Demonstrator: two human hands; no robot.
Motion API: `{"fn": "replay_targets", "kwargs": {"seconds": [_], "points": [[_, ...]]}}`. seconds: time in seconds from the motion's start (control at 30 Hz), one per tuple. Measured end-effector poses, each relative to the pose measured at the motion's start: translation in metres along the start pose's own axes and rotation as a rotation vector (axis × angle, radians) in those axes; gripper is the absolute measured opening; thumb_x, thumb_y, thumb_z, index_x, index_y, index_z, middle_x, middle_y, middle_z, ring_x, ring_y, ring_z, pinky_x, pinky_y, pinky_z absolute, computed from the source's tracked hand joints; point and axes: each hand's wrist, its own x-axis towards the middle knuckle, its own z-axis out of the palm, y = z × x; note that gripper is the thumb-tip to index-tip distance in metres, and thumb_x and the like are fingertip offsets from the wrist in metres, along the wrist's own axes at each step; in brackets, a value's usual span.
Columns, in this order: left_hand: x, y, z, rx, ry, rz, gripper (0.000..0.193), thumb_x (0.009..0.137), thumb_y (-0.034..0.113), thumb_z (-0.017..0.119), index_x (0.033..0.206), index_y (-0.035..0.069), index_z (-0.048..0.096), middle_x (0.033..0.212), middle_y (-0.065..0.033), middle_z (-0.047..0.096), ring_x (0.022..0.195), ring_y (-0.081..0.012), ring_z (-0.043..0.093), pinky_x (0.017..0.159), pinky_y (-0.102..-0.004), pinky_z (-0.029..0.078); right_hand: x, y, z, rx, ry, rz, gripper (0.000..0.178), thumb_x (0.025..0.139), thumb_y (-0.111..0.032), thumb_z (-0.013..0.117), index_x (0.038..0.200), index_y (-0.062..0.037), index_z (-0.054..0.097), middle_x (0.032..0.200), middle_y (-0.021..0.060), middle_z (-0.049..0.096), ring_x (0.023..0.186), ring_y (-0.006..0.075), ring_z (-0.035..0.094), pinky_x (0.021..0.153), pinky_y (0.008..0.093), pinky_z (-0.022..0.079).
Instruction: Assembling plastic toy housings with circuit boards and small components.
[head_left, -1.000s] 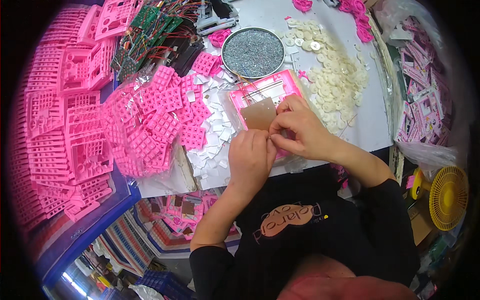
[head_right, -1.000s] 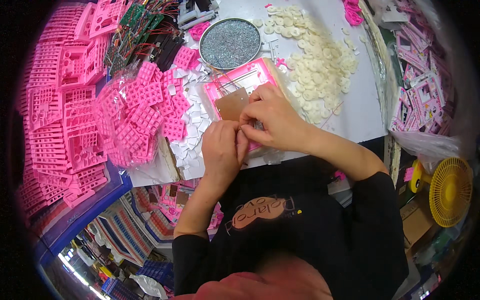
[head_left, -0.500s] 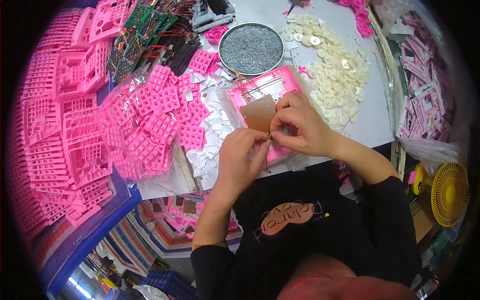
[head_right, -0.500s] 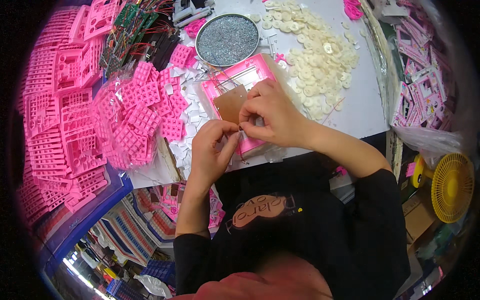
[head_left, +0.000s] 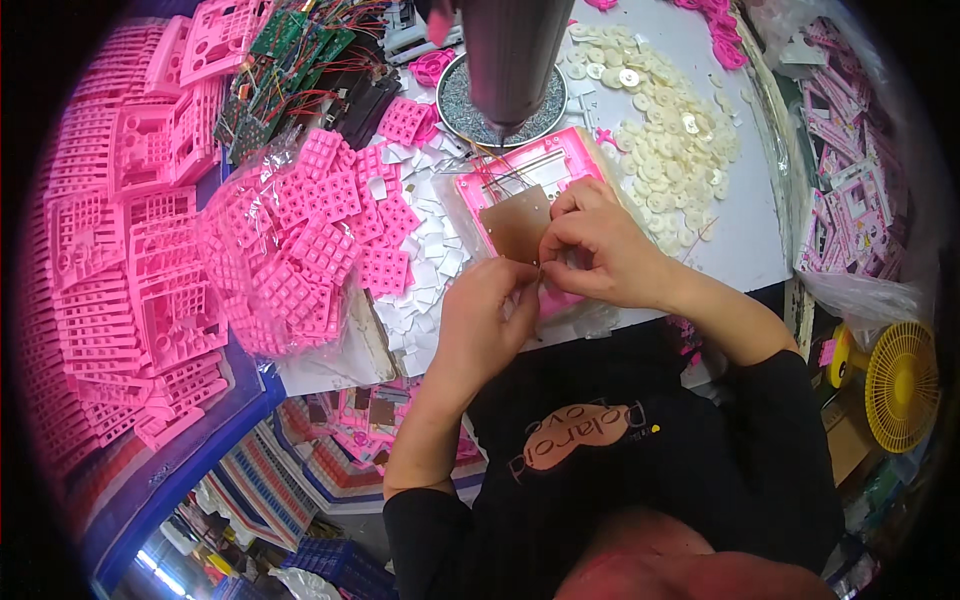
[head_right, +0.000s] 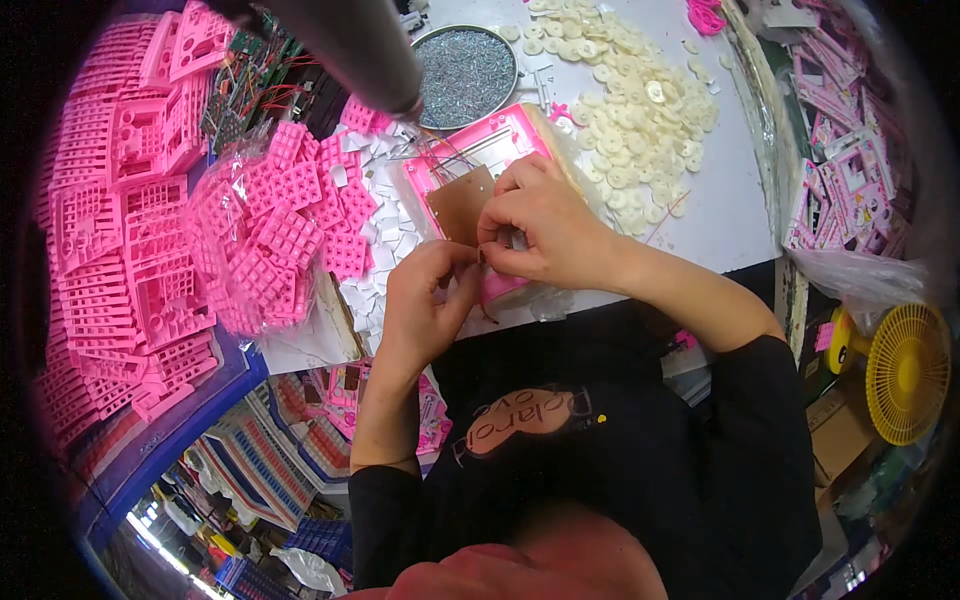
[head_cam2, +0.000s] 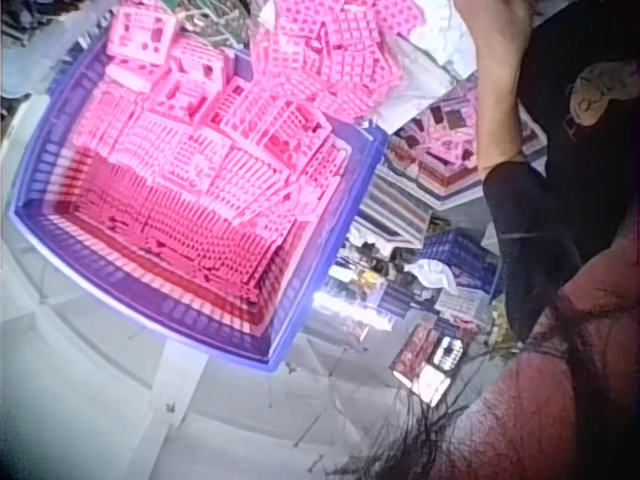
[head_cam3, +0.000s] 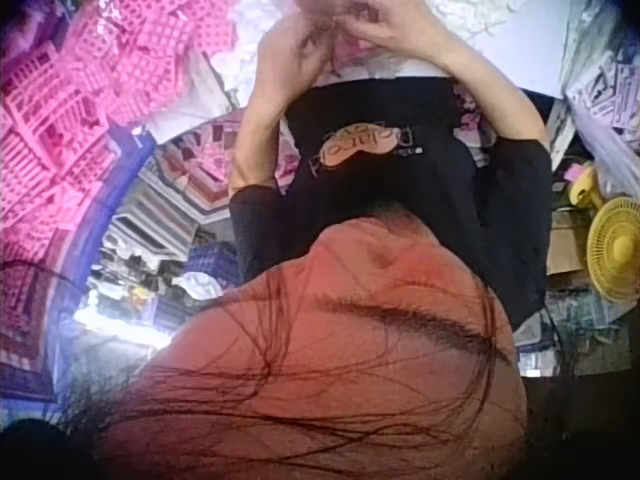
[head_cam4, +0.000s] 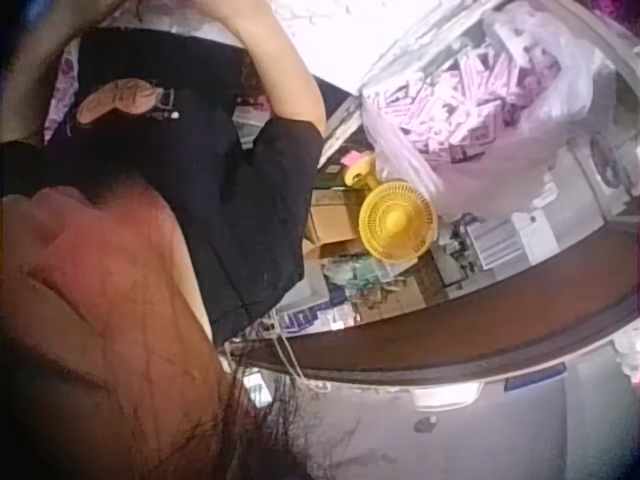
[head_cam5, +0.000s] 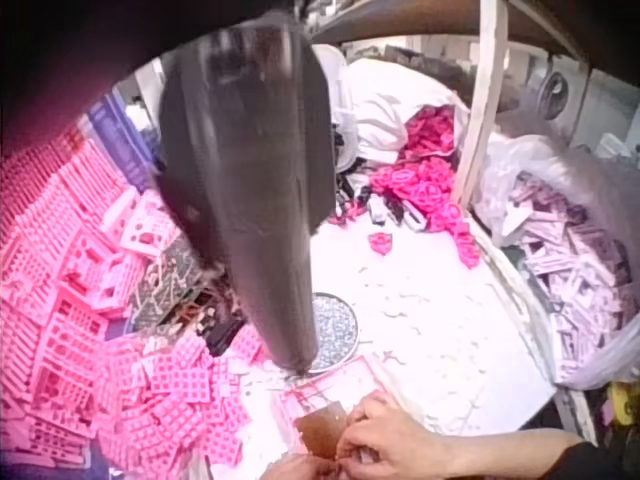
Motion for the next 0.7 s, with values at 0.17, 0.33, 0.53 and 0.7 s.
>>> {"fn": "replay_targets", "kwargs": {"seconds": [0.17, 0.33, 0.53, 0.7], "points": [[0.002, 0.007, -0.008, -0.116, -0.094, -0.121, 0.009, 0.088, 0.003, 0.068, 0.095, -0.002, 0.068, 0.079, -0.0102, 0.064, 0.068, -0.0182, 0.060, 0.063, -0.0291, 0.046, 0.000, -0.001, 0.000, -0.016, 0.000, 0.005, 0.012, 0.074, -0.013, 0.077, 0.083, -0.0102, 0.070, 0.097, 0.0075, 0.054, 0.101, 0.0267, 0.050, 0.094, 0.0395, 0.039], [0.004, 0.007, -0.005, -0.125, -0.067, -0.158, 0.010, 0.092, 0.006, 0.068, 0.093, -0.003, 0.068, 0.074, -0.0064, 0.062, 0.063, -0.0108, 0.054, 0.058, -0.0260, 0.042, 0.001, 0.000, -0.001, -0.032, -0.010, -0.027, 0.011, 0.074, -0.014, 0.077, 0.082, -0.0102, 0.069, 0.095, 0.0079, 0.054, 0.101, 0.0274, 0.051, 0.094, 0.0395, 0.040], [0.004, 0.007, -0.002, -0.166, -0.065, -0.235, 0.010, 0.094, 0.007, 0.067, 0.093, -0.003, 0.068, 0.072, 0.0003, 0.058, 0.060, -0.0044, 0.046, 0.055, -0.0230, 0.036, 0.000, -0.002, 0.003, -0.073, 0.119, -0.146, 0.022, 0.073, -0.009, 0.079, 0.092, -0.0097, 0.069, 0.099, 0.0088, 0.061, 0.099, 0.0283, 0.053, 0.089, 0.0400, 0.045], [0.001, 0.016, 0.006, -0.223, 0.023, -0.334, 0.006, 0.088, 0.004, 0.069, 0.090, -0.002, 0.067, 0.076, -0.0106, 0.062, 0.060, -0.0160, 0.055, 0.057, -0.0301, 0.044, -0.026, -0.025, 0.004, -0.179, 0.218, -0.112, 0.025, 0.076, -0.008, 0.078, 0.100, -0.0074, 0.071, 0.100, 0.0105, 0.064, 0.091, 0.0300, 0.061, 0.078, 0.0390, 0.052]]}}
